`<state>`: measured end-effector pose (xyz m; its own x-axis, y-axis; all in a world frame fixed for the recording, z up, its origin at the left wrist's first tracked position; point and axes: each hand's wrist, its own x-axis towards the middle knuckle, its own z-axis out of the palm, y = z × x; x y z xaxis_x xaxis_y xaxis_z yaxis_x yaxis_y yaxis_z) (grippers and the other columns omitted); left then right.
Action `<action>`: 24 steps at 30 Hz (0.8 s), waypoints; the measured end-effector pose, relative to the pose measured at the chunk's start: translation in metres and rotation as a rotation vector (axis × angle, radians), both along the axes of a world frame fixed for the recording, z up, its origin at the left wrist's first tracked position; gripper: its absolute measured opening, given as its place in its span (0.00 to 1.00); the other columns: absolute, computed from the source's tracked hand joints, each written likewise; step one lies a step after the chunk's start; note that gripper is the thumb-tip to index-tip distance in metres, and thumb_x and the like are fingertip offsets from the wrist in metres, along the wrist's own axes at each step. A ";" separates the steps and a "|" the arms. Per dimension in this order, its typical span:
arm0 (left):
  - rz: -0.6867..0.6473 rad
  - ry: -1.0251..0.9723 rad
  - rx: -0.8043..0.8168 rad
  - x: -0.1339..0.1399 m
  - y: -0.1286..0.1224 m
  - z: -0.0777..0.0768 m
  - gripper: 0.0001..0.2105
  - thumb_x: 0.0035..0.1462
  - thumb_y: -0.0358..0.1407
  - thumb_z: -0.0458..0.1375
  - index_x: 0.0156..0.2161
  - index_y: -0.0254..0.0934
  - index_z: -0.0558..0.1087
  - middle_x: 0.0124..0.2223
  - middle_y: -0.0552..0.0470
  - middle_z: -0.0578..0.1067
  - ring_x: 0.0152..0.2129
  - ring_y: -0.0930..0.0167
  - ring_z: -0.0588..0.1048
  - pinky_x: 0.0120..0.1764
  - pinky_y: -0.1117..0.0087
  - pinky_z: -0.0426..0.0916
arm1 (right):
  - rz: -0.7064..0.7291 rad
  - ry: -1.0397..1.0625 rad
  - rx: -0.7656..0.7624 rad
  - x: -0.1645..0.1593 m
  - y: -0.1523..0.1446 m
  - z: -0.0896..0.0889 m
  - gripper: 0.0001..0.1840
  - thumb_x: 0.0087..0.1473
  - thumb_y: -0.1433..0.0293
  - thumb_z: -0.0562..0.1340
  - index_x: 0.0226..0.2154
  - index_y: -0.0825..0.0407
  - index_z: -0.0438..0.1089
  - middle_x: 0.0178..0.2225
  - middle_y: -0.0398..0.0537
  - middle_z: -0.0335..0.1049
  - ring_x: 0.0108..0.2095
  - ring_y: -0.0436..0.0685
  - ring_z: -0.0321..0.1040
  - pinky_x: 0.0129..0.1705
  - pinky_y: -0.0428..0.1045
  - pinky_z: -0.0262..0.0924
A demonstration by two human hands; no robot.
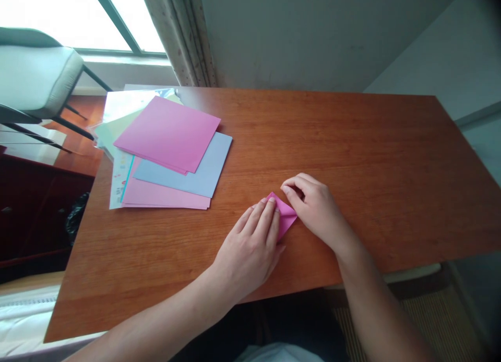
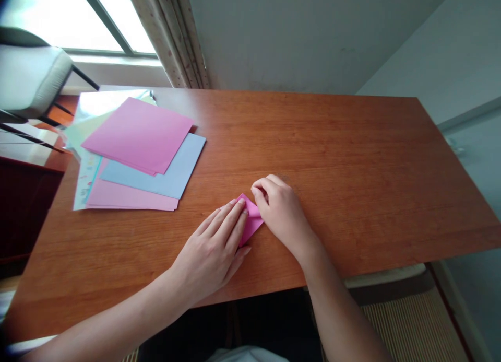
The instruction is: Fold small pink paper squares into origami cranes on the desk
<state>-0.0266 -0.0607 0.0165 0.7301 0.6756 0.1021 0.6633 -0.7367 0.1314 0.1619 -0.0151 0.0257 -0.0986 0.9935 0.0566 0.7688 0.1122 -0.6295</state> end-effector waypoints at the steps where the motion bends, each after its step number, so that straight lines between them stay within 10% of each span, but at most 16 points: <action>1: 0.000 -0.002 0.001 0.000 0.000 0.000 0.27 0.69 0.39 0.46 0.65 0.21 0.60 0.69 0.33 0.58 0.66 0.53 0.60 0.66 0.56 0.57 | -0.024 0.019 0.014 0.006 -0.003 0.000 0.10 0.62 0.73 0.57 0.31 0.50 0.71 0.33 0.46 0.73 0.36 0.55 0.69 0.41 0.51 0.62; 24: -0.010 -0.018 -0.020 -0.001 0.002 0.000 0.27 0.68 0.39 0.48 0.66 0.21 0.60 0.69 0.32 0.57 0.66 0.52 0.59 0.66 0.55 0.57 | -0.151 -0.121 -0.009 -0.009 -0.027 -0.004 0.14 0.60 0.63 0.63 0.24 0.48 0.65 0.29 0.45 0.71 0.33 0.57 0.65 0.39 0.52 0.59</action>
